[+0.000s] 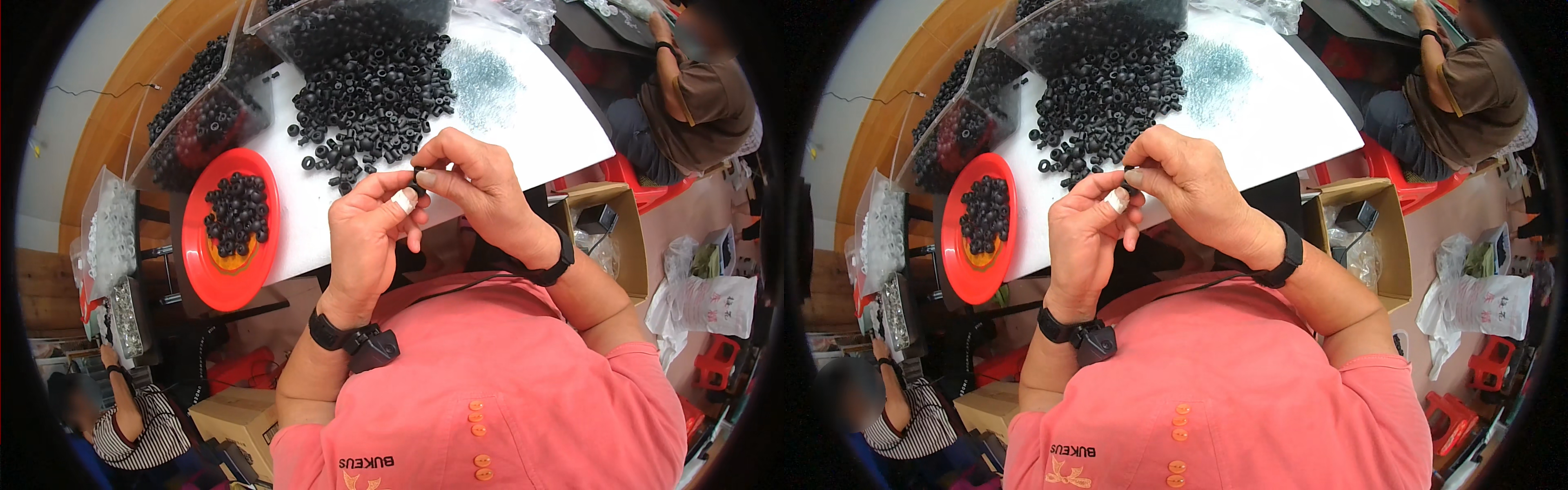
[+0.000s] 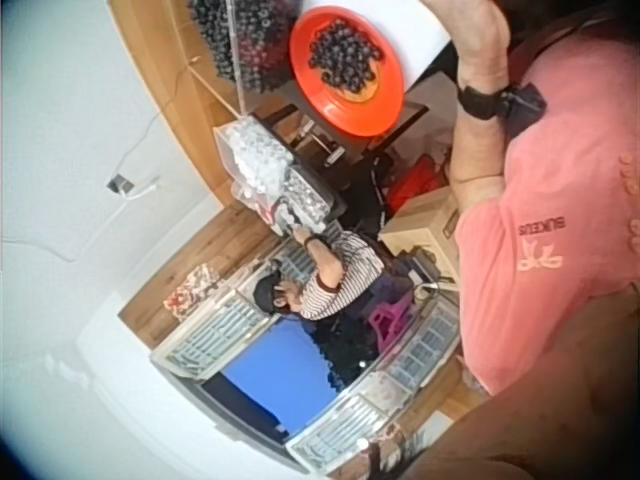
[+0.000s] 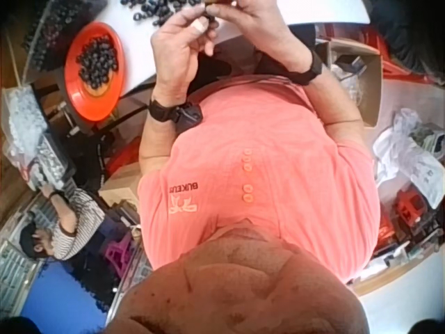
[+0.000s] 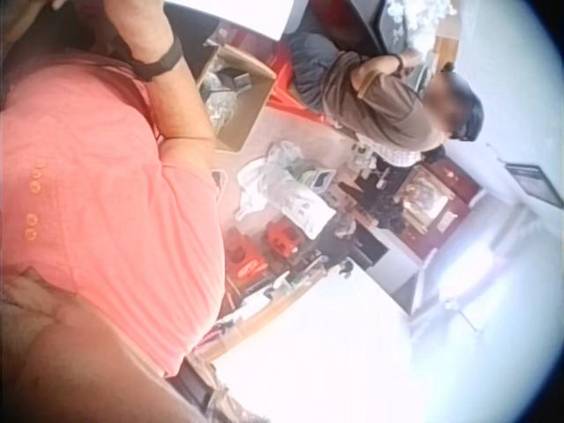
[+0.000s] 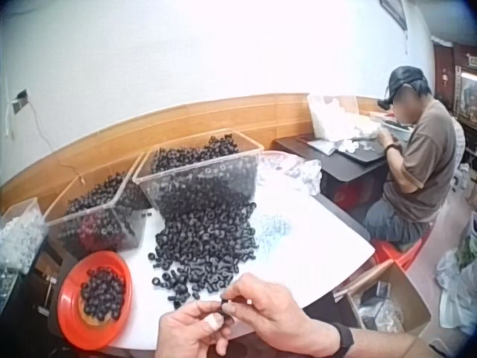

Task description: Assembling small plastic components at a workstation.

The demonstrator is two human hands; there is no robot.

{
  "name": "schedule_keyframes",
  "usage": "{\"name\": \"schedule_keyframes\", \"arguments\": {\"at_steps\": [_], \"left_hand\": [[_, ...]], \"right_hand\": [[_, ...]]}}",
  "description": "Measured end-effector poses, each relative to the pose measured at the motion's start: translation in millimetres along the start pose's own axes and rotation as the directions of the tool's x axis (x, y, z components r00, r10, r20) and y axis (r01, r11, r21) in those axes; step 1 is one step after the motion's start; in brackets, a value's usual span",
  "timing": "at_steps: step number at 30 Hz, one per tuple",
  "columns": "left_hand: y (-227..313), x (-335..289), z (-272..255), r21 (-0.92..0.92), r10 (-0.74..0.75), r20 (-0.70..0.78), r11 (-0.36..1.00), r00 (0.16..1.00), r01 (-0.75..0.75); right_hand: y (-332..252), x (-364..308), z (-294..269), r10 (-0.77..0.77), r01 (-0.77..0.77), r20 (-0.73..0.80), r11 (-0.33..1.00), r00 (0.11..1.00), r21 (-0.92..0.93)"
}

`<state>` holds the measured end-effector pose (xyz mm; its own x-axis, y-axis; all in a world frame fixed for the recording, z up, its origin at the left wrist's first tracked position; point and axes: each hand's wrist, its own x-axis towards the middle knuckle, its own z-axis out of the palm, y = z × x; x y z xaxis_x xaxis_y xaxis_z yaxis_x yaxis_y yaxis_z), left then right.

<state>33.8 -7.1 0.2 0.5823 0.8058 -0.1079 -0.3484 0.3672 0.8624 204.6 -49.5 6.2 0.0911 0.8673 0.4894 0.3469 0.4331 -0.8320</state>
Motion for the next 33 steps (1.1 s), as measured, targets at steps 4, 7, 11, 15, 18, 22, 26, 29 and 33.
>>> {"name": "schedule_keyframes", "arguments": {"at_steps": [4, 7, 11, 15, 18, 22, 26, 29, 33], "left_hand": [[-2, -2, 1, -0.013, 0.006, -0.028, 1.0, 1.0, -0.007], [-2, -3, 1, -0.004, 0.005, -0.039, 1.0, 0.999, -0.005], [-2, -4, 2, 0.028, 0.002, -0.047, 1.0, 0.999, -0.001], [-4, -4, 6, 0.089, 0.006, -0.078, 0.996, 0.997, 0.001], [-6, -5, 6, 0.117, 0.029, -0.068, 0.993, 0.997, -0.021], [-7, -6, 7, 0.122, 0.043, -0.078, 0.992, 0.996, -0.033], [-10, -5, 8, 0.12, 0.061, -0.073, 0.991, 0.995, -0.052], [-9, -6, 8, 0.148, 0.062, -0.075, 0.988, 0.995, -0.05], [-8, -5, 6, 0.145, 0.063, -0.06, 0.988, 0.996, -0.054]], "right_hand": [[3, -11, 8, 0.03, -0.027, -0.031, 0.994, 0.999, 0.102], [2, -17, 8, 0.014, -0.011, -0.06, 0.998, 0.998, 0.056], [5, -13, -2, -0.172, 0.17, 0.005, 0.968, 0.985, -0.184], [8, -9, -9, -0.206, 0.22, 0.08, 0.94, 0.975, -0.259], [0, -6, -8, -0.3, 0.335, 0.152, 0.795, 0.942, -0.506], [9, -6, -7, -0.246, 0.262, 0.091, 0.898, 0.965, -0.354], [11, -8, 1, -0.246, 0.24, 0.027, 0.904, 0.969, -0.353], [4, -9, 2, -0.298, 0.29, 0.06, 0.833, 0.953, -0.471], [0, -10, -1, -0.302, 0.315, 0.108, 0.81, 0.947, -0.495]]}}
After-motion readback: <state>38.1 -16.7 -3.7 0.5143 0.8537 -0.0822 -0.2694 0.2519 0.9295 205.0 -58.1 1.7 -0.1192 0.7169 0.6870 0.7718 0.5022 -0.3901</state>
